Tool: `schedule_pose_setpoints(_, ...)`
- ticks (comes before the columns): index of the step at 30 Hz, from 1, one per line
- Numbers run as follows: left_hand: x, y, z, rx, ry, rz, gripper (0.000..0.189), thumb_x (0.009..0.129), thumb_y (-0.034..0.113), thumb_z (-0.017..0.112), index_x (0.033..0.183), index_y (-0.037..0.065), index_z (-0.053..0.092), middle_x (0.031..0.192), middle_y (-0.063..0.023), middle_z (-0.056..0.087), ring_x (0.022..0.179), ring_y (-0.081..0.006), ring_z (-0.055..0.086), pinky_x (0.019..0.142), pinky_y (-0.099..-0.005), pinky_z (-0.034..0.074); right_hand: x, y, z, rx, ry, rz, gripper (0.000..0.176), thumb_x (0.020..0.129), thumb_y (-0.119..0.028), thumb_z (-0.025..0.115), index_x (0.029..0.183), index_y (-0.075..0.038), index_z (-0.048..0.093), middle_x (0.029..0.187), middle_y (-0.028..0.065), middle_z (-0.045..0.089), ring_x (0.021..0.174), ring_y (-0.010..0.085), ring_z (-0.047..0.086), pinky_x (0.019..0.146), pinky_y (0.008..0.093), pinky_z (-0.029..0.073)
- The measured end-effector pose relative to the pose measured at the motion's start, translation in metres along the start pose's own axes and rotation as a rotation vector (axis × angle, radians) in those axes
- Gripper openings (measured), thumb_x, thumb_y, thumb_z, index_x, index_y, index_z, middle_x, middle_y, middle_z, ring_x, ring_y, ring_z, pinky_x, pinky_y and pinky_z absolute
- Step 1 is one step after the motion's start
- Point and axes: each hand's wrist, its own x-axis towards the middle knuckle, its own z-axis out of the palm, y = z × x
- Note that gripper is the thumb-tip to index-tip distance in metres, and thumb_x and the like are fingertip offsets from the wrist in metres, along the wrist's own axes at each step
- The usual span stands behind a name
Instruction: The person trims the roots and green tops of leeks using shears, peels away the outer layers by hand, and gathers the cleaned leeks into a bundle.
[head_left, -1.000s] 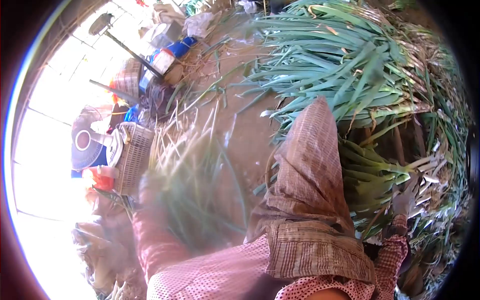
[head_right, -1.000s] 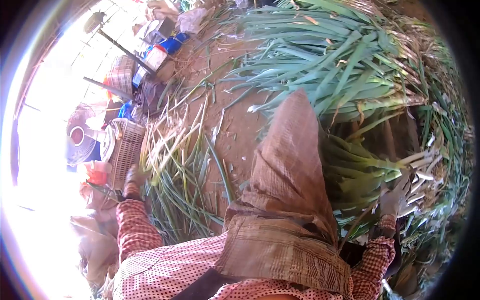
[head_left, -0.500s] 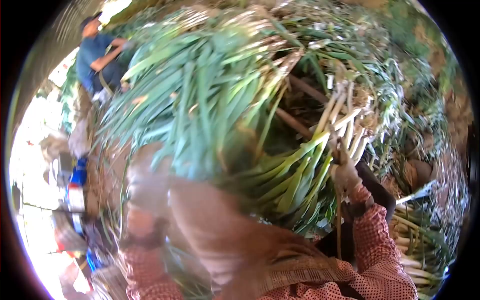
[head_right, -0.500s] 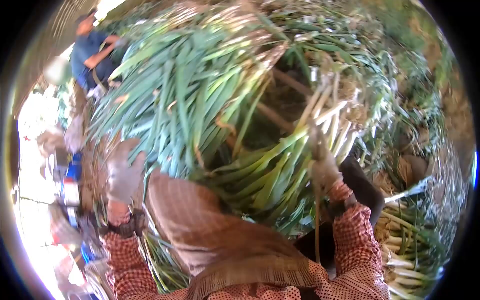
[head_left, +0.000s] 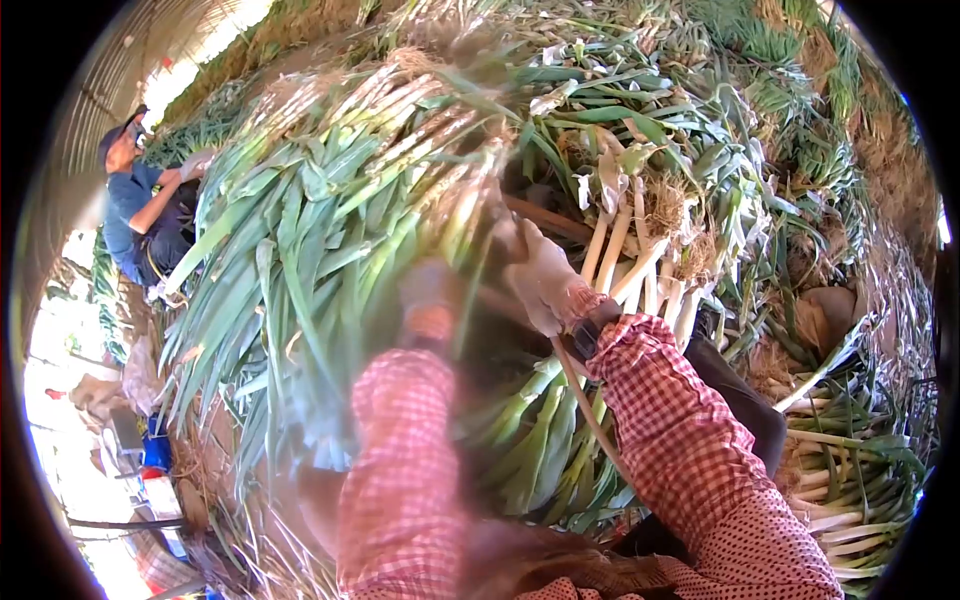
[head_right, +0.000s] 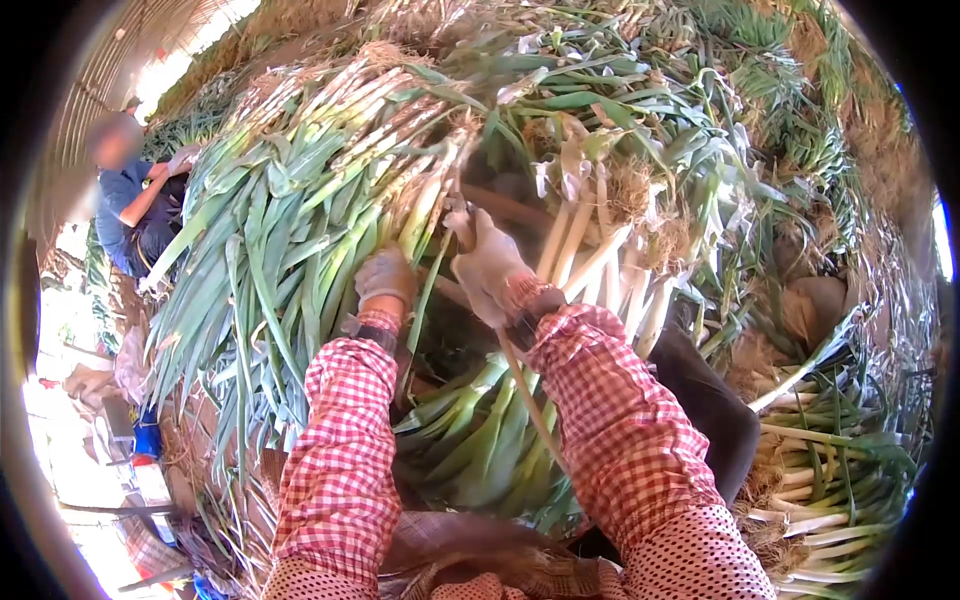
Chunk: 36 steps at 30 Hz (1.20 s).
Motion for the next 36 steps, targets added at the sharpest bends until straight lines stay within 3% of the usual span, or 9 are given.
schedule_pose_setpoints(5, 0.006, -0.012, 0.001, -0.094, -0.421, 0.113, 0.065, 0.072, 0.049, 0.081, 0.117, 0.003, 0.070, 0.124, -0.0249, 0.067, 0.117, -0.0363, 0.065, 0.099, -0.0402, 0.050, -0.083, 0.029, -0.030, 0.014, -0.235, -0.241, 0.087, 0.082, -0.003, 0.066, 0.158, -0.004, 0.024, 0.133, 0.0221, 0.061, 0.116, 0.0339, 0.064, 0.093, 0.0393, 0.053)
schedule_pose_setpoints(10, -0.035, 0.045, 0.027, -0.231, -0.063, 0.137, 0.055, 0.073, 0.040, 0.084, 0.111, 0.004, 0.064, 0.112, -0.0230, 0.070, 0.111, -0.0401, 0.066, 0.093, -0.0462, 0.053, -0.169, 0.088, -0.031, -0.050, -0.167, -0.259, 0.094, 0.077, -0.008, 0.070, 0.158, -0.005, 0.022, 0.124, 0.0277, 0.064, 0.117, 0.0387, 0.064, 0.101, 0.0405, 0.050)
schedule_pose_setpoints(13, -0.040, 0.033, 0.034, -0.249, -0.099, 0.168, 0.061, 0.070, 0.043, 0.087, 0.111, 0.003, 0.063, 0.115, -0.0230, 0.069, 0.114, -0.0379, 0.065, 0.096, -0.0436, 0.052, -0.205, 0.078, -0.037, 0.023, -0.244, 0.034, 0.095, 0.077, -0.004, 0.068, 0.159, -0.008, 0.020, 0.126, 0.0259, 0.063, 0.116, 0.0381, 0.064, 0.102, 0.0425, 0.050)
schedule_pose_setpoints(15, -0.031, 0.013, 0.036, -0.150, -0.207, 0.216, 0.064, 0.070, 0.045, 0.087, 0.112, 0.003, 0.064, 0.120, -0.0225, 0.068, 0.116, -0.0368, 0.064, 0.097, -0.0420, 0.051, -0.206, 0.107, -0.016, -0.043, -0.179, -0.221, 0.096, 0.076, 0.004, 0.066, 0.160, -0.009, 0.021, 0.120, 0.0193, 0.067, 0.097, 0.0258, 0.069, 0.089, 0.0340, 0.056)
schedule_pose_setpoints(25, -0.067, 0.016, 0.018, 0.054, -0.205, 0.128, 0.054, 0.084, 0.036, 0.075, 0.126, 0.009, 0.055, 0.123, -0.0214, 0.068, 0.117, -0.0356, 0.065, 0.098, -0.0442, 0.052, -0.155, 0.070, -0.027, 0.138, -0.063, -0.007, 0.090, 0.083, 0.003, 0.059, 0.161, -0.013, 0.016, 0.114, 0.0258, 0.065, 0.093, 0.0362, 0.070, 0.074, 0.0409, 0.060)
schedule_pose_setpoints(30, -0.044, 0.022, -0.010, 0.069, -0.286, 0.242, 0.052, 0.080, 0.028, 0.069, 0.127, 0.008, 0.057, 0.119, -0.0239, 0.068, 0.117, -0.0405, 0.064, 0.100, -0.0436, 0.051, -0.172, 0.098, -0.009, 0.041, -0.102, -0.209, 0.092, 0.080, -0.003, 0.064, 0.159, -0.003, 0.017, 0.113, 0.0249, 0.065, 0.107, 0.0379, 0.065, 0.095, 0.0443, 0.050)
schedule_pose_setpoints(34, 0.036, -0.018, 0.062, -0.357, -0.519, 0.424, 0.045, 0.086, 0.035, 0.068, 0.118, 0.002, 0.069, 0.115, -0.0214, 0.071, 0.106, -0.0359, 0.068, 0.089, -0.0409, 0.054, -0.115, 0.067, -0.022, 0.073, 0.024, -0.048, 0.087, 0.081, -0.002, 0.061, 0.158, -0.005, 0.020, 0.112, 0.0251, 0.065, 0.101, 0.0374, 0.067, 0.088, 0.0452, 0.052)
schedule_pose_setpoints(35, 0.028, -0.018, 0.054, -0.639, -0.655, 0.321, 0.041, 0.084, 0.014, 0.073, 0.122, 0.001, 0.065, 0.105, -0.0044, 0.069, 0.090, -0.0137, 0.061, 0.082, -0.0299, 0.050, -0.103, 0.060, -0.027, 0.101, 0.060, -0.027, 0.086, 0.082, -0.002, 0.060, 0.158, -0.005, 0.021, 0.112, 0.0253, 0.065, 0.100, 0.0371, 0.067, 0.086, 0.0460, 0.053)
schedule_pose_setpoints(36, 0.032, -0.021, 0.059, -0.612, -0.687, 0.362, 0.041, 0.085, 0.015, 0.073, 0.122, 0.001, 0.066, 0.104, -0.0045, 0.069, 0.090, -0.0141, 0.061, 0.082, -0.0298, 0.050, -0.092, 0.055, -0.033, 0.126, 0.095, -0.007, 0.084, 0.083, -0.001, 0.059, 0.158, -0.006, 0.022, 0.111, 0.0254, 0.066, 0.098, 0.0368, 0.068, 0.085, 0.0468, 0.053)
